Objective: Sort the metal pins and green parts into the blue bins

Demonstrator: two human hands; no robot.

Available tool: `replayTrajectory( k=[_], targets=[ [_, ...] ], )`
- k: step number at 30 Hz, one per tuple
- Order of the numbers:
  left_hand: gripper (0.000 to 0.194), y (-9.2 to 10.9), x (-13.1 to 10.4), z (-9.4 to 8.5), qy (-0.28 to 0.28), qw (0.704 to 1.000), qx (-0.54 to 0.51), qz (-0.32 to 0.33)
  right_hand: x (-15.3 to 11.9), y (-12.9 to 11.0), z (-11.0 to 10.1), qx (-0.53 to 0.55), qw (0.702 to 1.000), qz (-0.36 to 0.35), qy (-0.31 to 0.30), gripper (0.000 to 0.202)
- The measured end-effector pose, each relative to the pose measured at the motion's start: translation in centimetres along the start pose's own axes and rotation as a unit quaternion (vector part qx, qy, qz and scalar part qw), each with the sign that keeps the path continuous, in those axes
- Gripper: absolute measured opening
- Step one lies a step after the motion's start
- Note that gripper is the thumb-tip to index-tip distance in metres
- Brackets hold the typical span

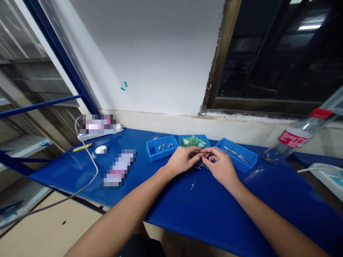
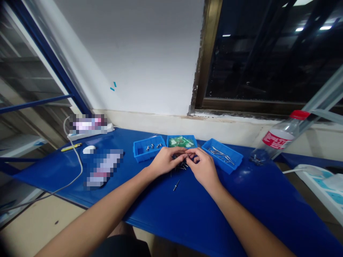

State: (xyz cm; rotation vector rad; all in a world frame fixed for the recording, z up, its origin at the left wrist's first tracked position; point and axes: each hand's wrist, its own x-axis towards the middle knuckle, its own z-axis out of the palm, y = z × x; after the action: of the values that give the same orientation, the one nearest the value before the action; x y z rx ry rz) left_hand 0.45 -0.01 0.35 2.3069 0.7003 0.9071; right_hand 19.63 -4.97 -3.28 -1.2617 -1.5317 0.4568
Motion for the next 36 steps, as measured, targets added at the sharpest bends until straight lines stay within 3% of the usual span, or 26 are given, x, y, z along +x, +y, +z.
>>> replayTrajectory(
  k=[4,8,14,17,22,27,36],
  targets=[
    [0.023,-0.7,0.1,0.4,0.033,0.997,-0.05,-0.04,0.0,0.1,0.1,0.013,0.999,0.021,-0.029,0.022],
    [0.022,-0.9,0.0,0.4,0.05,0.994,-0.079,-0.06,0.0,-0.1,0.0,0.013,0.999,0.034,-0.006,0.028],
    [0.022,-1.2,-0.1,0.2,0.009,0.999,0.001,-0.041,0.2,-0.3,-0.2,-0.007,0.999,-0.021,-0.023,0.028],
    [0.023,-1.2,-0.1,0.0,0.003,0.999,0.025,-0.038,0.2,-0.3,-0.2,-0.012,1.0,-0.015,-0.02,0.026],
    [0.023,-0.9,0.1,-0.1,0.055,0.996,-0.062,-0.037,0.2,0.0,-0.3,0.019,1.0,0.012,-0.002,0.032],
    [0.031,-0.8,0.5,0.2,0.093,0.979,-0.17,-0.059,0.2,0.5,0.0,0.033,0.998,0.016,-0.043,0.033],
    [0.035,-0.8,0.5,0.4,0.061,0.969,-0.222,-0.092,0.1,0.7,0.1,0.098,0.991,0.081,-0.047,0.035]
  ],
)
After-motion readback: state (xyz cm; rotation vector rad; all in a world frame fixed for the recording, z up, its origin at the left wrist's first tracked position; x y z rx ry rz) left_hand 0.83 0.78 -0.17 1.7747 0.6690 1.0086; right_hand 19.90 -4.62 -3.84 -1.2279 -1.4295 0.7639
